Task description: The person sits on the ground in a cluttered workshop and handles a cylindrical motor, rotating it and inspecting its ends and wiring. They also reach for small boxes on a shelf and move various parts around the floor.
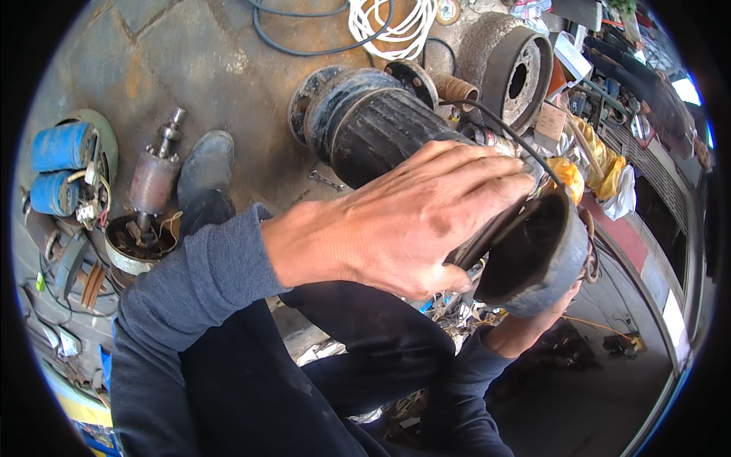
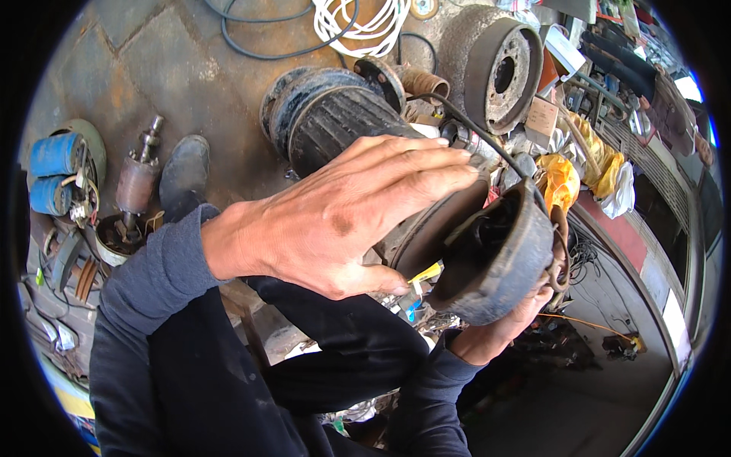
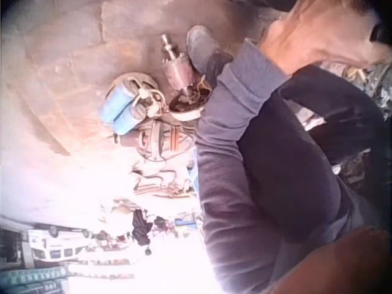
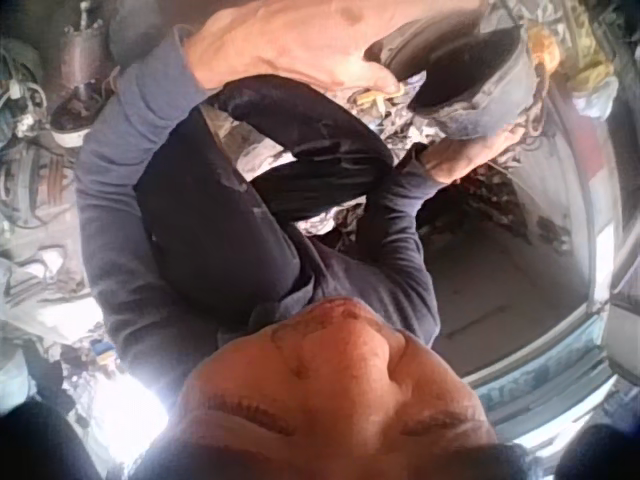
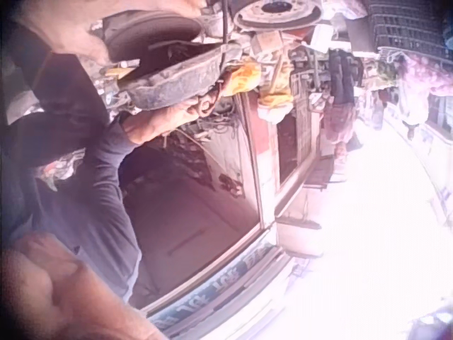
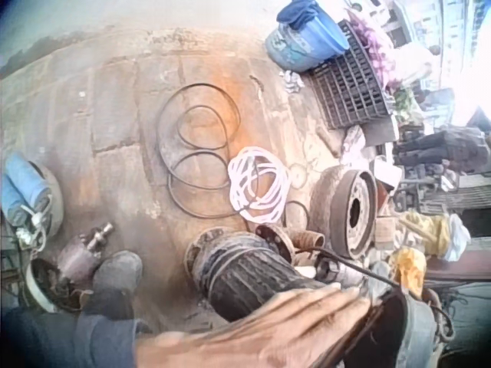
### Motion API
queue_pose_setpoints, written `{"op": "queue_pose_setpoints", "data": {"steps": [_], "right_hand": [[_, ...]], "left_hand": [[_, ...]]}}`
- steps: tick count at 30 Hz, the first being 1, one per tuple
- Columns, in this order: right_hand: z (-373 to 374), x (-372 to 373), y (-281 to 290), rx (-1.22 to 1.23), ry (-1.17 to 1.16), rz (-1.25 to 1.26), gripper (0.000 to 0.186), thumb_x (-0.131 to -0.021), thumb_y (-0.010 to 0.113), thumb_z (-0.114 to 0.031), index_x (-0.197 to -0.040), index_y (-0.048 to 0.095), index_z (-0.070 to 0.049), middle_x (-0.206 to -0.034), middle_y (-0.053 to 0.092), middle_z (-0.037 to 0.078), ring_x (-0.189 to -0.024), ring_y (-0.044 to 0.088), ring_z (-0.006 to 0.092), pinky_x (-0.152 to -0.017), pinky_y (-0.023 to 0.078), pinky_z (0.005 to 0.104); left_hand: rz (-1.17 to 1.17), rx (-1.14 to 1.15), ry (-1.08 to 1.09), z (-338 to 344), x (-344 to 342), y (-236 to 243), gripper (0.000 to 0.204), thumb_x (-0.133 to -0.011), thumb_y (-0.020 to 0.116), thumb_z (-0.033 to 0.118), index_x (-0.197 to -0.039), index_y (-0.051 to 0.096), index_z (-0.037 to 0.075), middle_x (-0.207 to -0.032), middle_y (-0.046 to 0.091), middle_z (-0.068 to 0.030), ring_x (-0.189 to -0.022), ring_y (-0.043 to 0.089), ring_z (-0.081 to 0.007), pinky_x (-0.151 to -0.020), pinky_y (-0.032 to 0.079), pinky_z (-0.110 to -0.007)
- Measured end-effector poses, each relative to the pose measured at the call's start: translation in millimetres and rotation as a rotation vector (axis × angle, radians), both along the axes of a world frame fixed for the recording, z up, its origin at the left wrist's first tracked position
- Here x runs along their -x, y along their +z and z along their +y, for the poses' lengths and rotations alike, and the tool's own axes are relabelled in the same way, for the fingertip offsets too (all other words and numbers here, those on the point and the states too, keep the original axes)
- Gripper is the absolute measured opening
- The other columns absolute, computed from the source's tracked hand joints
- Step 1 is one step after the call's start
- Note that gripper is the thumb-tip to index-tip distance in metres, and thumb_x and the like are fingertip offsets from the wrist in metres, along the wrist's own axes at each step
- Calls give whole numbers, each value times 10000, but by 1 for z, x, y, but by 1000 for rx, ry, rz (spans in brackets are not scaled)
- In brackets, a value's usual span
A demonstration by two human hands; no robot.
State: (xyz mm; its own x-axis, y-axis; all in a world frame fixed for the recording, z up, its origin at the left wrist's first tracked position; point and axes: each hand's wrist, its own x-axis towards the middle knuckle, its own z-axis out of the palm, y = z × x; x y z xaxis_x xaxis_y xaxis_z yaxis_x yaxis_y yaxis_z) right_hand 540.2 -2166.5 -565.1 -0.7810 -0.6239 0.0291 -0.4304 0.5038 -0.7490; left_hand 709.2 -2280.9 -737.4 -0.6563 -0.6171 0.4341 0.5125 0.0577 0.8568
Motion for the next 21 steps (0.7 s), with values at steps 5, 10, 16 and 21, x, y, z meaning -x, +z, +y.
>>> {"op": "queue_pose_setpoints", "data": {"steps": [5, 10, 16, 21], "right_hand": [[3, -8, -1, 9, 21, -188, 584, -1082, 464, -219, -1605, 303, -16, -1614, 398, 162, -1495, 390, 282, -1264, 290, 407], [5, -19, -1, -44, 4, -179, 577, -1077, 502, -234, -1584, 346, -8, -1596, 429, 164, -1479, 413, 296, -1262, 302, 411], [-1, -38, -14, 28, -3, -102, 628, -1079, 456, -372, -1586, 347, -18, -1604, 421, 166, -1489, 395, 306, -1267, 269, 435], [-5, -58, -18, 157, -10, -243, 672, -1065, 433, -407, -1619, 281, -58, -1634, 371, 152, -1519, 345, 298, -1263, 262, 432]], "left_hand": [[14, -17, 90, 7, 4, 3, 833, -690, 802, 152, -1418, 478, -90, -1432, 506, -306, -1361, 487, -429, -1166, 360, -519], [32, -2, 190, 13, 8, 8, 725, -712, 789, 117, -1353, 525, -98, -1346, 529, -328, -1292, 524, -439, -1132, 387, -525], [6, 67, 447, 22, 30, 24, 316, -844, 690, 127, -1057, 698, -106, -1245, 608, -330, -1252, 568, -426, -1098, 408, -548], [-58, 100, 436, 22, 36, 37, 265, -861, 644, 162, -950, 740, -68, -1173, 678, -291, -1239, 587, -424, -1099, 409, -531]]}}
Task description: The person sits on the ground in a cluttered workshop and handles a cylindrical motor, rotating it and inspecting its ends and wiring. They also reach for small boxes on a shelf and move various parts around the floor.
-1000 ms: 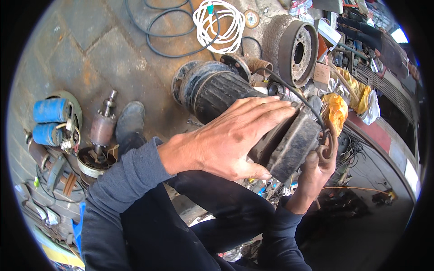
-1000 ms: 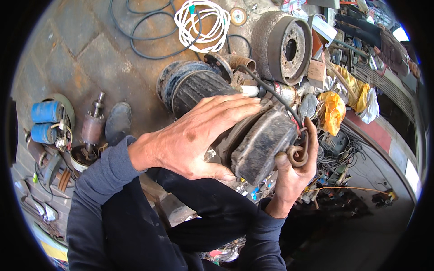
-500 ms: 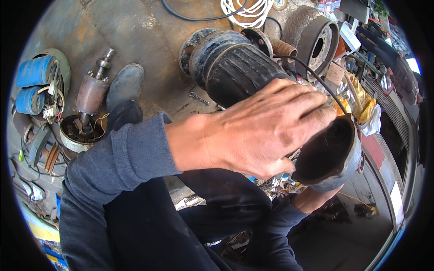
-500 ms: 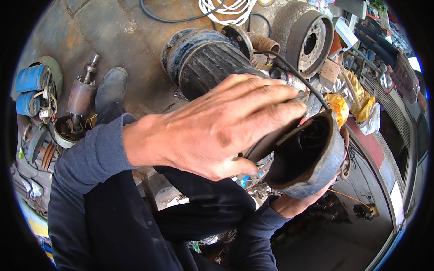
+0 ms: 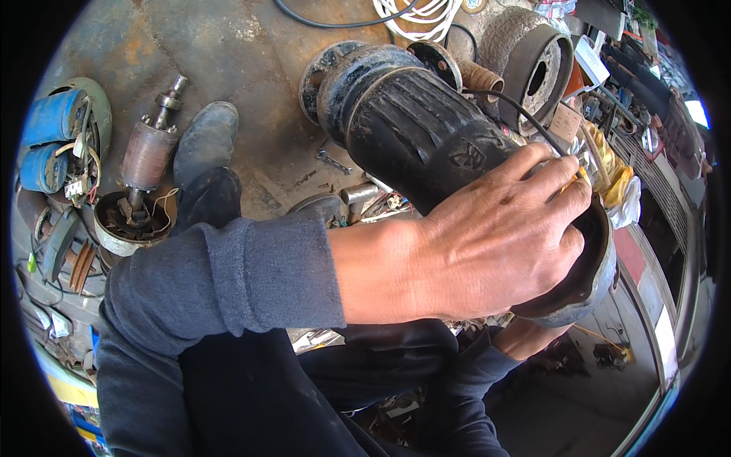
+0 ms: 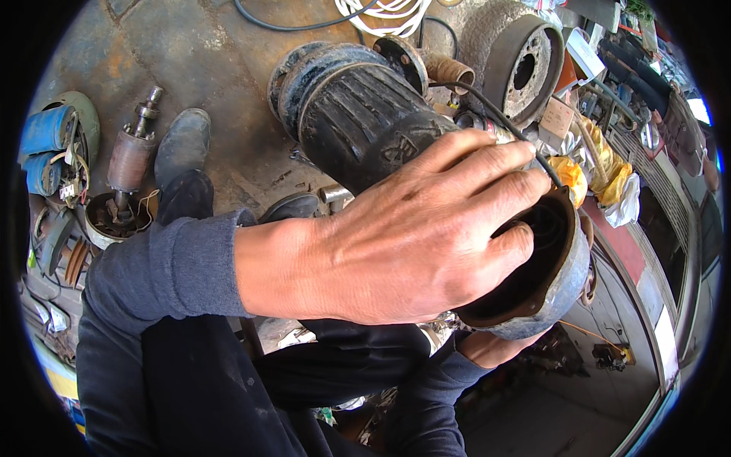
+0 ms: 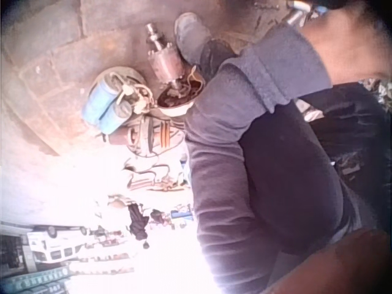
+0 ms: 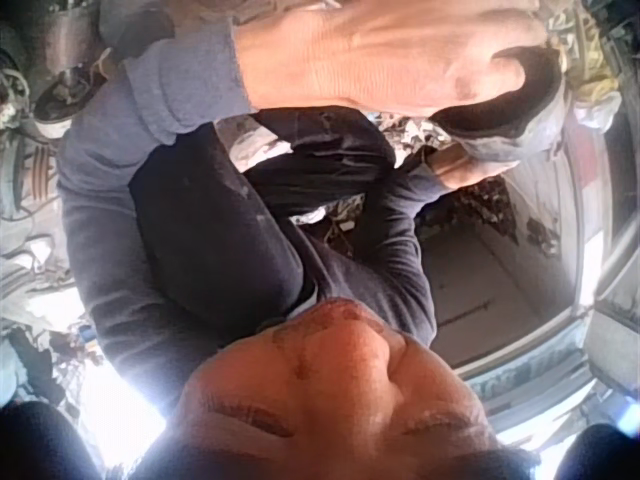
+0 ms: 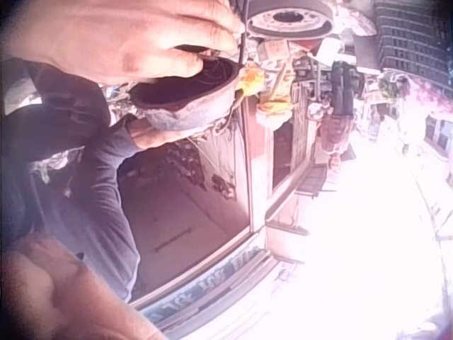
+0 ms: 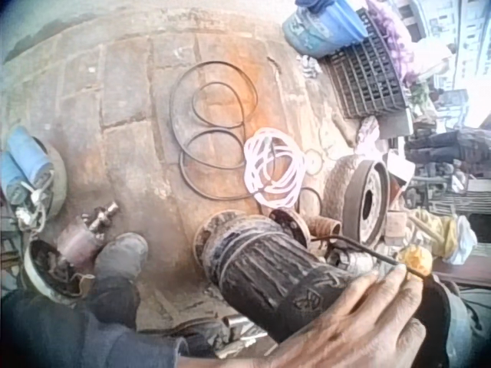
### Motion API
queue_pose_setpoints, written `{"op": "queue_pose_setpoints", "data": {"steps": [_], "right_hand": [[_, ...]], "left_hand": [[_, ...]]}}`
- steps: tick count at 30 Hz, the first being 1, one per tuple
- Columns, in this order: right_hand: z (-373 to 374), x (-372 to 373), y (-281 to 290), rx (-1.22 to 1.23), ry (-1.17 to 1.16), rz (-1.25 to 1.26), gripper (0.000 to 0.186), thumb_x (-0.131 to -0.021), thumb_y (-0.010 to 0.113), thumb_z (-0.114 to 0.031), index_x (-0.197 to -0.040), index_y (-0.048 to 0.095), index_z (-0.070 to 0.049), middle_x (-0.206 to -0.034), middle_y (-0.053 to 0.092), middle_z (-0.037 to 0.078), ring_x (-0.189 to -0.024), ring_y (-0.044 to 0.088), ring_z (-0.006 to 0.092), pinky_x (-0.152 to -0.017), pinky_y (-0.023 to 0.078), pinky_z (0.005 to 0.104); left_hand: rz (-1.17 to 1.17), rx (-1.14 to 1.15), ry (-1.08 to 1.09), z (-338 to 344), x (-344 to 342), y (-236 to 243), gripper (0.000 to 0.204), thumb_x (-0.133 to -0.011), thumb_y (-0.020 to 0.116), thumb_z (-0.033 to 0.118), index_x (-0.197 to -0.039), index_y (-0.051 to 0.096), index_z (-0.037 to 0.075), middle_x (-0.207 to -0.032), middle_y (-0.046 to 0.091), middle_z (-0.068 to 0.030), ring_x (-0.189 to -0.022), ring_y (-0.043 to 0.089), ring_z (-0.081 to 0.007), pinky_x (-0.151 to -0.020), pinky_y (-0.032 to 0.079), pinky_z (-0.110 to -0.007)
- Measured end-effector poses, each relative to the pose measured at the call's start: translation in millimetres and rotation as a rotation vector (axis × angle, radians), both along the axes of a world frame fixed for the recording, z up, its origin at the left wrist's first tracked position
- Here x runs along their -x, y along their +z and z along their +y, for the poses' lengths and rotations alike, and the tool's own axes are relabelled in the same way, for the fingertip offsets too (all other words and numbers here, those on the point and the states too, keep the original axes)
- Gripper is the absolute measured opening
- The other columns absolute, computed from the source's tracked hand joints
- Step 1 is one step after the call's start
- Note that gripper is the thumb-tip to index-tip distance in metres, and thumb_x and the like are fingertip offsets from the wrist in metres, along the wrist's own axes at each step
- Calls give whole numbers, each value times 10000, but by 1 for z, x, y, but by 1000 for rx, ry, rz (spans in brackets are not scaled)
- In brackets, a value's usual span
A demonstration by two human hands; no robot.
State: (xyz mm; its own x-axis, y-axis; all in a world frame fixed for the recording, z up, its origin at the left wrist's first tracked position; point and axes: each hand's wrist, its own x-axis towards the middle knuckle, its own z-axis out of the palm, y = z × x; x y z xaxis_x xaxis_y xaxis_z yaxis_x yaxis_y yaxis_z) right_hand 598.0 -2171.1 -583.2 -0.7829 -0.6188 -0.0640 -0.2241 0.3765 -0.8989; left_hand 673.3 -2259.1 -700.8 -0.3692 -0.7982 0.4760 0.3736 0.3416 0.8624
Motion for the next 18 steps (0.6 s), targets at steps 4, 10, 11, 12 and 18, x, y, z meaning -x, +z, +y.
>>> {"op": "queue_pose_setpoints", "data": {"steps": [4, 10, 11, 12, 18], "right_hand": [[-2, 16, 7, -189, -23, 132, 579, -1092, 415, -311, -1606, 321, -61, -1631, 386, 132, -1511, 359, 270, -1254, 280, 408], [-7, 38, 15, -320, 150, 401, 847, -979, 644, -591, -1485, 464, 64, -1405, 594, 179, -1256, 607, 252, -1084, 489, 400], [-8, 37, 15, -388, 107, 462, 949, -913, 703, -641, -1486, 457, 73, -1393, 603, 169, -1254, 603, 227, -1080, 486, 374], [-9, 36, 16, -378, 89, 420, 962, -883, 777, -580, -1499, 439, 78, -1391, 609, 157, -1258, 602, 216, -1089, 473, 352], [-9, 25, 18, -319, 88, 342, 1118, -765, 890, -541, -1536, 384, 91, -1513, 506, 197, -1327, 560, 253, -1125, 441, 376]], "left_hand": [[30, -24, -102, -3, -5, -2, 238, -823, 684, 134, -948, 749, -58, -1199, 669, -290, -1267, 568, -422, -1114, 395, -532], [148, -162, -193, -8, -2, -10, 250, -759, 711, -19, -981, 722, -131, -1276, 626, -338, -1276, 575, -432, -1122, 430, -524], [196, -225, -187, -9, -3, -12, 247, -767, 697, -23, -986, 700, -137, -1235, 630, -328, -1232, 595, -422, -1090, 466, -515], [217, -294, -243, -10, -4, -14, 245, -775, 683, -27, -991, 679, -142, -1195, 634, -318, -1188, 615, -413, -1058, 502, -506], [330, -323, -446, -21, -30, -37, 647, -822, 698, 137, -1374, 410, -37, -1312, 529, -242, -1230, 562, -419, -1066, 444, -538]]}}
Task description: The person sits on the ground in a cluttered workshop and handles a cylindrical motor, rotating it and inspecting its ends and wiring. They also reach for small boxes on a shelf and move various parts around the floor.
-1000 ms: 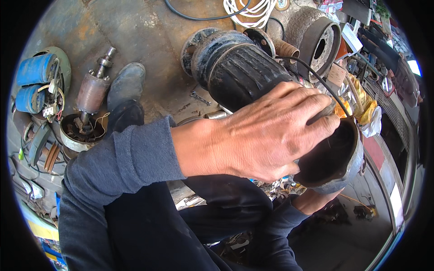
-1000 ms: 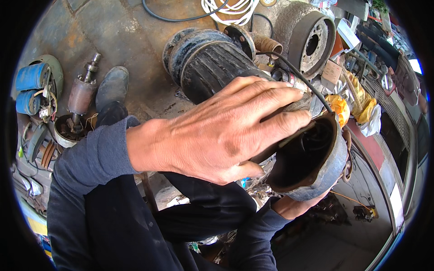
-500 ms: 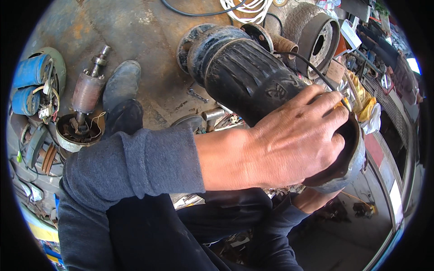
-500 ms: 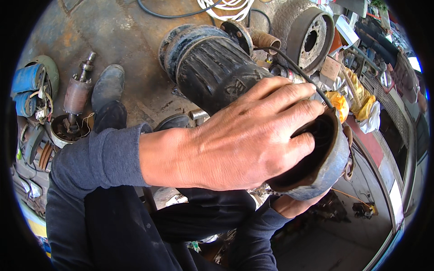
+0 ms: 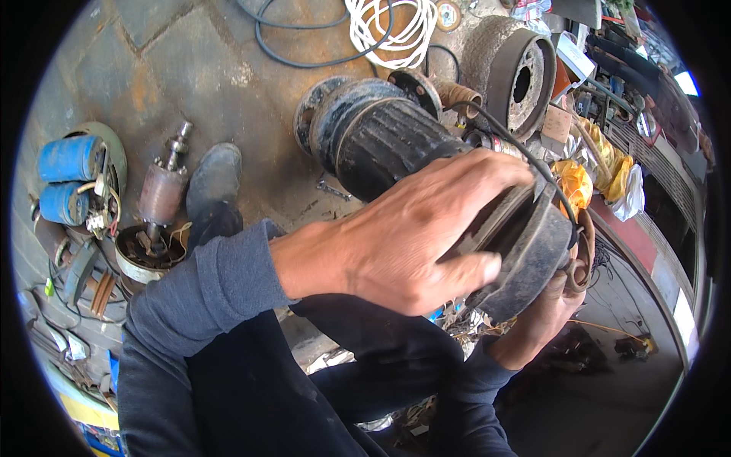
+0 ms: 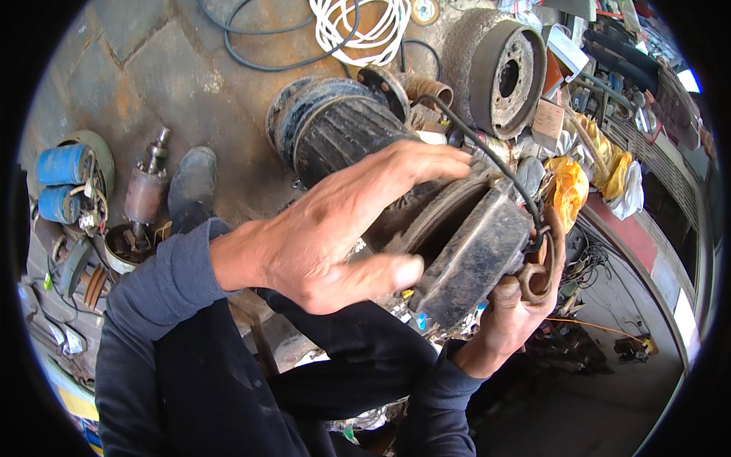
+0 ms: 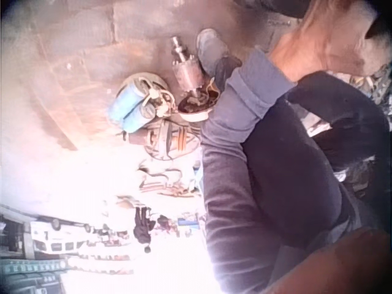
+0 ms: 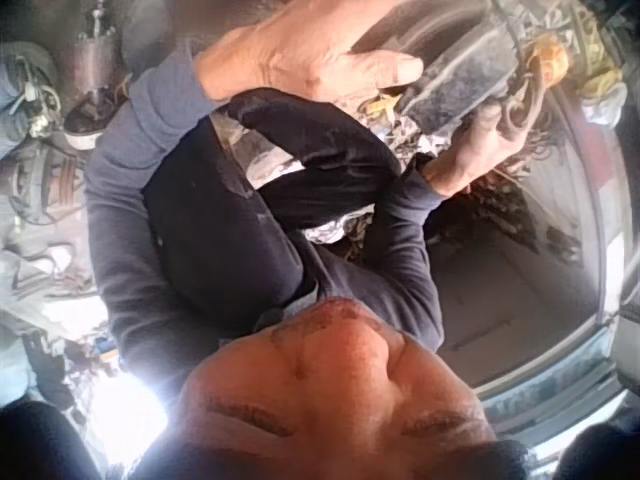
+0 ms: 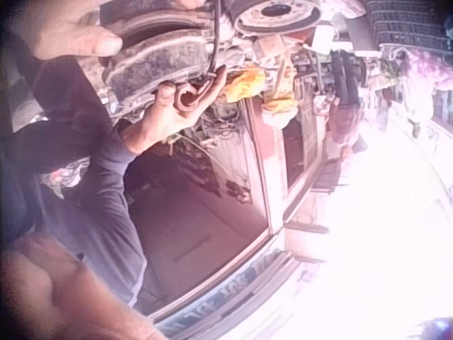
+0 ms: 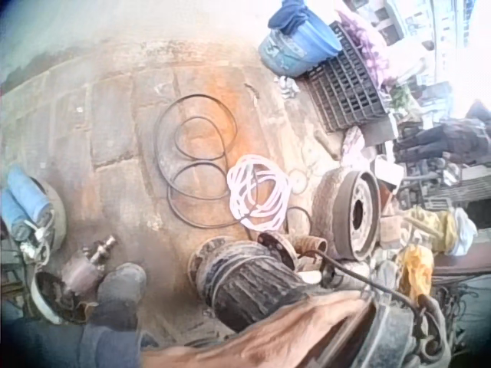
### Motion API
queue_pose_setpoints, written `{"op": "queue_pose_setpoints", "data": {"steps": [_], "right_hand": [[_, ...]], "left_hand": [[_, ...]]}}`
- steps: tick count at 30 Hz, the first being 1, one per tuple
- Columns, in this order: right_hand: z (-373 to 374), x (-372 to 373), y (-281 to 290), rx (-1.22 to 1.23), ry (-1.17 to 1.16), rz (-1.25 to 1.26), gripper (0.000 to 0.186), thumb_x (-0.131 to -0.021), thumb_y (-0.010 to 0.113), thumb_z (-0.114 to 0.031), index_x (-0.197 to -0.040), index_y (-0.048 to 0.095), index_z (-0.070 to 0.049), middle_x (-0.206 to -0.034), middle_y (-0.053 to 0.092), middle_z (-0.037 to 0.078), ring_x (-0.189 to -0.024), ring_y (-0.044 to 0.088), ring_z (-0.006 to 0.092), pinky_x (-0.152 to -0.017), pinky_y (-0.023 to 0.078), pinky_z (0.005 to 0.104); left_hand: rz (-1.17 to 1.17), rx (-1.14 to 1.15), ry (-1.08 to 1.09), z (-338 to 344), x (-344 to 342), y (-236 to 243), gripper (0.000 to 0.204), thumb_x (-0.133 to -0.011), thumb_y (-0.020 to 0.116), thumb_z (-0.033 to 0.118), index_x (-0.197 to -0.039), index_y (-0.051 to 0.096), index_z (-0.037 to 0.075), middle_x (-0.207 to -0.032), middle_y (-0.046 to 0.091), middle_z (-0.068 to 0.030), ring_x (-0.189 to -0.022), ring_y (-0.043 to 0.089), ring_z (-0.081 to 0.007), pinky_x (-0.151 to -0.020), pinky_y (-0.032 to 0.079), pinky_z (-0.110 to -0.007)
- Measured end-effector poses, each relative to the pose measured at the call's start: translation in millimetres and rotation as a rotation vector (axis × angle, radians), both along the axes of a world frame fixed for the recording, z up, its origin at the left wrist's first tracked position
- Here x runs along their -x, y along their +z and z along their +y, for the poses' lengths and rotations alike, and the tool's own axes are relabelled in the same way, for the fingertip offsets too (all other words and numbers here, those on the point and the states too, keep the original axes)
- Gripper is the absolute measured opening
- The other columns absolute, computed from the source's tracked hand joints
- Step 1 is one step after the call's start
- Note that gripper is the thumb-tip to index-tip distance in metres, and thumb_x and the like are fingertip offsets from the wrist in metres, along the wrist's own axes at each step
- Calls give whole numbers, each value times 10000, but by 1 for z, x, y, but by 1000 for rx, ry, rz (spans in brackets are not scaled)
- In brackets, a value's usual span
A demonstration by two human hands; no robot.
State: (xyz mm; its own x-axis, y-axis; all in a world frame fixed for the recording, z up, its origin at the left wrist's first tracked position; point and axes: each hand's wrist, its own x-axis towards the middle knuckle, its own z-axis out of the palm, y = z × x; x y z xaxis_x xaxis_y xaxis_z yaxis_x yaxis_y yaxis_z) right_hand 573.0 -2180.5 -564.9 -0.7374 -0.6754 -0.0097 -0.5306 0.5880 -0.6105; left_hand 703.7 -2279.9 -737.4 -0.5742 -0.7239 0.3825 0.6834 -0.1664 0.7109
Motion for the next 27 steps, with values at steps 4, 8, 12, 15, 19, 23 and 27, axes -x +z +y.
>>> {"op": "queue_pose_setpoints", "data": {"steps": [4, 8, 12, 15, 19, 23, 27], "right_hand": [[-4, -3, 6, -68, 15, 1, 1144, -721, 938, -498, -1539, 398, 94, -1464, 534, 149, -953, 587, 84, -925, 463, 228], [-6, -14, 11, -140, -29, 43, 1089, -701, 959, -401, -1539, 432, 52, -1481, 543, 107, -936, 590, 82, -910, 482, 235], [-11, -16, 12, -212, 123, 182, 1019, -674, 964, -338, -1503, 494, 22, -1455, 567, 141, -1343, 540, 249, -1136, 422, 380], [-12, -16, 11, -209, 100, 152, 986, -667, 967, -308, -1482, 518, 21, -1426, 578, 145, -1330, 548, 265, -1144, 407, 388], [-11, -15, 10, -161, 100, 84, 948, -677, 958, -250, -1477, 524, 12, -1404, 583, 138, -1323, 550, 260, -1143, 405, 387], [-12, -9, 13, -124, 34, -58, 932, -678, 952, -193, -1481, 520, 5, -1412, 576, 123, -1316, 553, 242, -1109, 442, 371], [-10, -4, 12, -129, 72, -29, 921, -664, 956, -165, -1465, 533, -1, -1408, 580, 121, -1304, 561, 240, -1088, 463, 361]], "left_hand": [[-132, 204, -61, 3, -6, 3, 1096, -817, 812, 501, -1574, 253, -61, -1587, 341, -277, -1506, 314, -438, -1224, 270, -554], [-194, 258, -35, 6, -3, 8, 1167, -769, 855, 531, -1575, 254, -60, -1607, 321, -274, -1516, 299, -438, -1230, 255, -550], [-225, 280, -31, 5, -3, 9, 1169, -749, 870, 530, -1571, 276, -51, -1605, 331, -267, -1514, 307, -433, -1224, 262, -548], [-230, 295, -32, 2, -4, 11, 1164, -747, 866, 544, -1567, 291, -51, -1609, 334, -261, -1513, 315, -429, -1222, 265, -548], [-251, 339, -52, -2, -4, 13, 1178, -754, 846, 582, -1571, 285, -53, -1615, 331, -265, -1509, 320, -441, -1221, 266, -549], [-255, 354, -72, -2, 0, 15, 1192, -732, 858, 540, -1590, 261, -32, -1631, 307, -257, -1525, 293, -417, -1240, 234, -540], [-270, 393, -69, -3, 2, 15, 1169, -778, 811, 590, -1595, 254, -33, -1625, 313, -266, -1525, 298, -415, -1240, 233, -542]]}}
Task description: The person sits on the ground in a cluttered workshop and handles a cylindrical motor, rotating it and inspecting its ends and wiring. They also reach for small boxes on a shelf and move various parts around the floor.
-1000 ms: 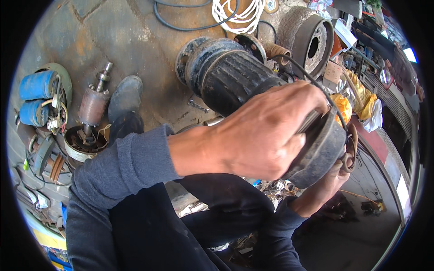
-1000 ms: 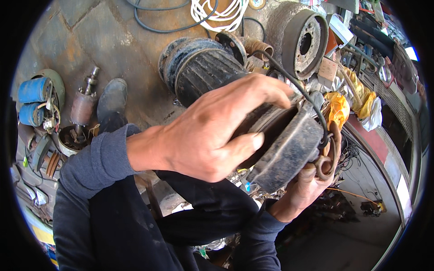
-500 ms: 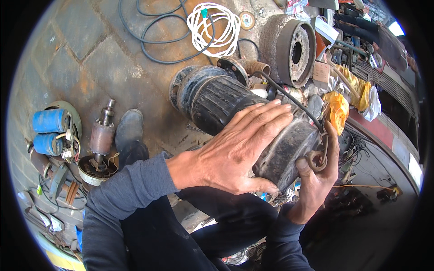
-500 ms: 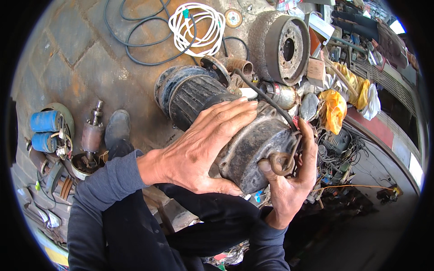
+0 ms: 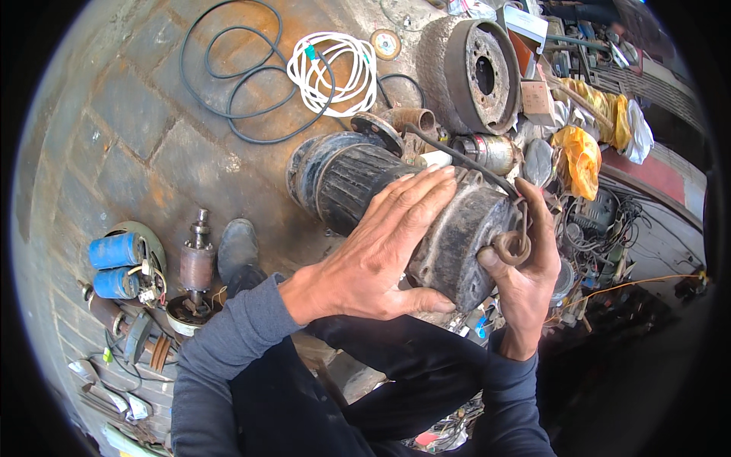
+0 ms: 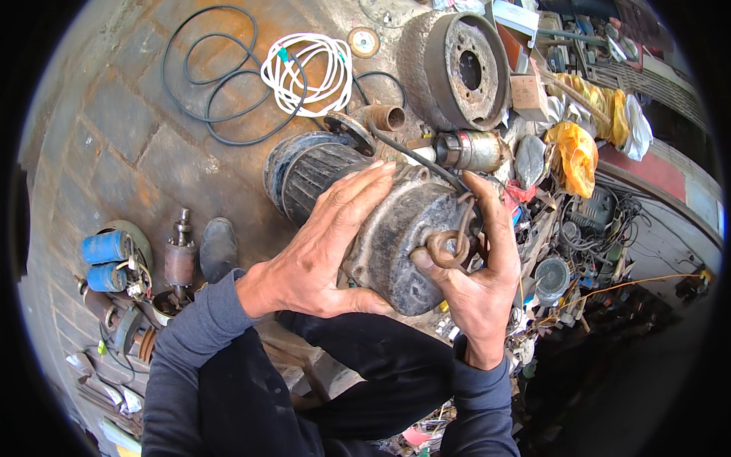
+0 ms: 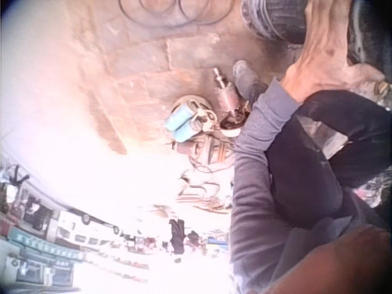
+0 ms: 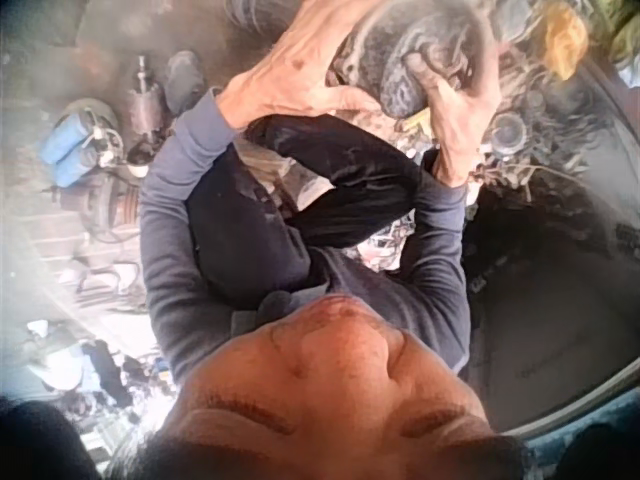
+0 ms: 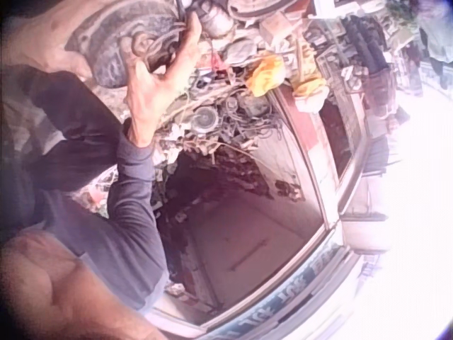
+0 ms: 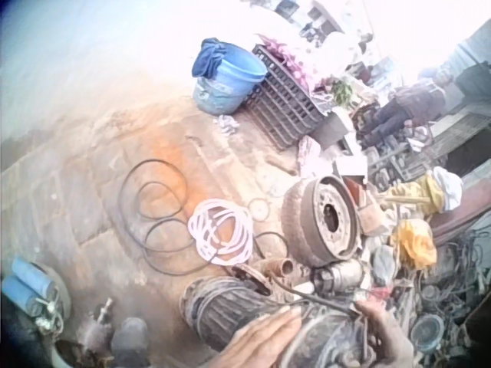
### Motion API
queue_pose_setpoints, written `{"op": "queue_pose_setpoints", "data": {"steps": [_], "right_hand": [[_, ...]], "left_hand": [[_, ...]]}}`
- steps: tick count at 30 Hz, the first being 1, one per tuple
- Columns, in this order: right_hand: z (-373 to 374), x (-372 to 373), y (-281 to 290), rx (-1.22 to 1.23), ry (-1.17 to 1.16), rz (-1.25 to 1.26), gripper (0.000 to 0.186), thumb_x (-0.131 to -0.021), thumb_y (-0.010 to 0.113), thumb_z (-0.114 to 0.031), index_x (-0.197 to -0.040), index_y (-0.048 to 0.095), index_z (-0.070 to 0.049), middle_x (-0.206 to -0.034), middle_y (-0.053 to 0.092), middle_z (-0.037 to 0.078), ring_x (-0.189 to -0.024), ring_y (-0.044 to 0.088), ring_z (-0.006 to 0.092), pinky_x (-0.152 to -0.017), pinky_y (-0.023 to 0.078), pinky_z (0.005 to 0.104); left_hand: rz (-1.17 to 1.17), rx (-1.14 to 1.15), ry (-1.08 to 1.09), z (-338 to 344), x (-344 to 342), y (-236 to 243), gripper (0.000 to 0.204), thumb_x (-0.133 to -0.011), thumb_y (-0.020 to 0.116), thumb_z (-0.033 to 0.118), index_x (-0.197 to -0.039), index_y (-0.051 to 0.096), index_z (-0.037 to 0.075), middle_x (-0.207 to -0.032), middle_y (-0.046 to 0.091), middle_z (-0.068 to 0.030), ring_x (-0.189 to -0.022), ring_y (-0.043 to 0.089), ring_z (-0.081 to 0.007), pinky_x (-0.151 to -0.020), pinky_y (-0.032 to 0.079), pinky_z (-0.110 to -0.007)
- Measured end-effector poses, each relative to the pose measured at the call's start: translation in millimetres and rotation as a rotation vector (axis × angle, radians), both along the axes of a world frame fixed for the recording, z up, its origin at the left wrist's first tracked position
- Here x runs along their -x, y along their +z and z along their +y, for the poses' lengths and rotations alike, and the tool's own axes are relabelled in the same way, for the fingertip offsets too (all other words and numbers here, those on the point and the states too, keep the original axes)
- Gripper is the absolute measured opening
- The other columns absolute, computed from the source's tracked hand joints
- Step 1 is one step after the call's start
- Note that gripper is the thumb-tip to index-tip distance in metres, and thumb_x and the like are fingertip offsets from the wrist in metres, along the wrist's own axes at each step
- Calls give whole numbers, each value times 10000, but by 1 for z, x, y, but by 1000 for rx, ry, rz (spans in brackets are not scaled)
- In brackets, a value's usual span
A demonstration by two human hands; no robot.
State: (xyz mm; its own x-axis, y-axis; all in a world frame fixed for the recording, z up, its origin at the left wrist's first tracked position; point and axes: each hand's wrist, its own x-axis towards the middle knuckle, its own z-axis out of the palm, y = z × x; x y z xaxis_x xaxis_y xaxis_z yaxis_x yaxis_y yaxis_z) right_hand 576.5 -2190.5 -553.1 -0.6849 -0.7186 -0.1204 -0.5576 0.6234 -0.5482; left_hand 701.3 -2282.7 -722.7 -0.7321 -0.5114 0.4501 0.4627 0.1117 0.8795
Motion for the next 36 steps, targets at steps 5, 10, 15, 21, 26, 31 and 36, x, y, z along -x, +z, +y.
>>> {"op": "queue_pose_setpoints", "data": {"steps": [5, 10, 15, 21, 26, 31, 36], "right_hand": [[5, 0, 1, -100, 112, 146, 940, -762, 929, -327, -1515, 476, 8, -1486, 529, 133, -1388, 500, 244, -1160, 399, 378], [3, -4, 4, -129, 137, 226, 904, -716, 943, -252, -1483, 520, -30, -1421, 566, 112, -1304, 566, 246, -1102, 451, 371], [-3, 0, 4, -69, 104, 142, 861, -675, 936, -155, -1443, 562, -43, -1335, 611, 118, -1245, 600, 246, -1032, 492, 364], [6, 10, 15, 19, 180, 45, 892, -675, 917, -165, -1472, 536, -38, -1294, 595, 172, -1194, 609, 307, -1052, 474, 399], [60, 44, 11, 356, 146, -464, 1163, -756, 875, -235, -1629, 158, 39, -1574, 411, 243, -1490, 403, 338, -1257, 264, 443], [126, 47, -51, 649, -101, -676, 1187, -723, 895, -391, -1613, 234, 33, -1594, 404, 238, -1508, 376, 350, -1265, 249, 465], [132, 34, -108, 699, 138, -429, 1336, -666, 951, -462, -1620, 167, 46, -1644, 265, 265, -1530, 288, 414, -1258, 257, 476]], "left_hand": [[9, 42, -10, -2, 3, -6, 1161, -810, 761, 634, -1604, 239, -33, -1638, 302, -262, -1536, 288, -414, -1249, 220, -540], [19, 46, -42, -5, 2, -5, 1133, -816, 770, 612, -1602, 253, -19, -1646, 299, -254, -1544, 278, -415, -1256, 218, -535], [-55, 34, -117, -19, -4, 18, 1108, -778, 846, 518, -1580, 305, -22, -1640, 298, -270, -1530, 289, -447, -1249, 241, -536], [-241, 181, -118, -27, 3, 71, 1059, -718, 907, 383, -1531, 380, -43, -1571, 390, -292, -1488, 351, -476, -1222, 304, -531], [-362, 63, -152, -17, 18, 88, 1036, -743, 902, 352, -1538, 370, -47, -1565, 410, -268, -1471, 394, -420, -1220, 313, -495], [-530, -24, -46, -3, 22, 101, 998, -756, 881, 357, -1532, 393, -37, -1535, 450, -207, -1407, 472, -314, -1173, 380, -444], [-677, -114, 128, 14, 32, 117, 1036, -710, 884, 426, -1511, 429, -48, -1487, 508, -194, -1357, 521, -303, -1153, 400, -440]]}}
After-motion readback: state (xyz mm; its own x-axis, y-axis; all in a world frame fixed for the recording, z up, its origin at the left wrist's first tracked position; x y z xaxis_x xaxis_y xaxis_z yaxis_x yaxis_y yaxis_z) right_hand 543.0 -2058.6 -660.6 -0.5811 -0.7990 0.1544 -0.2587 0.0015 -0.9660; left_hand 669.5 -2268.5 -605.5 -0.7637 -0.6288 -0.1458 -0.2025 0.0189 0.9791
